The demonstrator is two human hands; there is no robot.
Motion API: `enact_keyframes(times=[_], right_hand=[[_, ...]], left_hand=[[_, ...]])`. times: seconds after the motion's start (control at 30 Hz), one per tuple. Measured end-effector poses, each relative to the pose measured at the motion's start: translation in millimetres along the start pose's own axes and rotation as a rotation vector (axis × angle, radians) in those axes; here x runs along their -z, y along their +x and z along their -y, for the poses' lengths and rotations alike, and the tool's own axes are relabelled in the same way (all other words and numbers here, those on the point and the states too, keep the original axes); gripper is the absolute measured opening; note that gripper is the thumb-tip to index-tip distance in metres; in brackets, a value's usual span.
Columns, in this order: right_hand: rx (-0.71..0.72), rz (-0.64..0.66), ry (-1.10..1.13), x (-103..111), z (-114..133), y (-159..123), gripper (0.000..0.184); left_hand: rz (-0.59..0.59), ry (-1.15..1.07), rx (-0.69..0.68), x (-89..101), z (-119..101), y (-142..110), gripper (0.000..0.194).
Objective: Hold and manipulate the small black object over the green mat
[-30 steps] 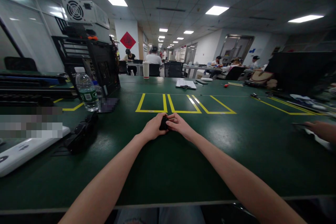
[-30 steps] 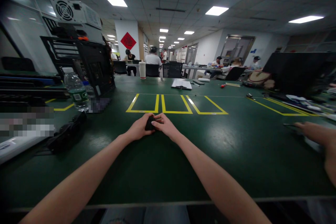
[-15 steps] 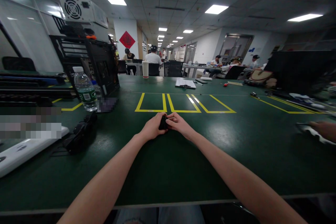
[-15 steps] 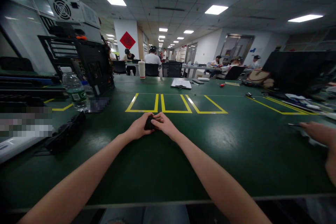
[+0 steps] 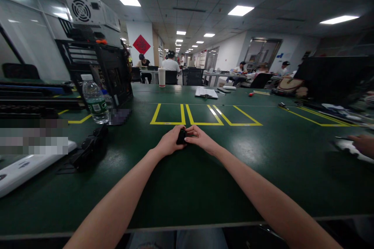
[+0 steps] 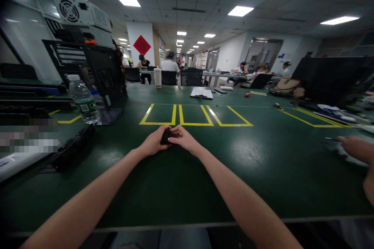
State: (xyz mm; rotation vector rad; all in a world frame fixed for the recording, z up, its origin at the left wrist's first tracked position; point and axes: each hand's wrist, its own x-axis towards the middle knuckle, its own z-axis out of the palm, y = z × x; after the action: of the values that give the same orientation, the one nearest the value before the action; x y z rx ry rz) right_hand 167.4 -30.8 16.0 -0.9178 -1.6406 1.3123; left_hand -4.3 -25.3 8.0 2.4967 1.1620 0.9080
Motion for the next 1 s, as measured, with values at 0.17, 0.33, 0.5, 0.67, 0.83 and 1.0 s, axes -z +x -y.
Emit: enact_keyframes(times=[0.17, 0.33, 0.5, 0.67, 0.83, 1.0], right_hand=[[-0.011, -0.023, 0.016, -4.4, -5.5, 3.0, 0.025], [-0.051, -0.017, 0.0, -3.9, -6.0, 5.1, 0.028], [-0.01, 0.021, -0.034, 0.8, 2.2, 0.5, 0.03], [0.002, 0.021, -0.033, -0.2, 0.0, 0.0, 0.029], [-0.002, 0.002, -0.025, -4.0, -6.6, 3.8, 0.028], [-0.014, 0.004, -0.037, -3.0, -8.6, 5.5, 0.03]], left_hand=[[-0.004, 0.003, -0.006, 0.1, 0.3, -0.4, 0.063], [-0.006, 0.007, 0.0, -1.1, 1.0, -0.4, 0.064], [-0.003, 0.01, -0.012, -0.4, 1.3, -0.7, 0.063], [-0.008, 0.008, -0.021, -0.7, 1.6, 0.3, 0.063], [-0.014, 0.008, -0.017, -2.0, 2.4, 0.6, 0.064], [-0.013, 0.014, -0.021, -1.7, 2.8, 0.1, 0.064]])
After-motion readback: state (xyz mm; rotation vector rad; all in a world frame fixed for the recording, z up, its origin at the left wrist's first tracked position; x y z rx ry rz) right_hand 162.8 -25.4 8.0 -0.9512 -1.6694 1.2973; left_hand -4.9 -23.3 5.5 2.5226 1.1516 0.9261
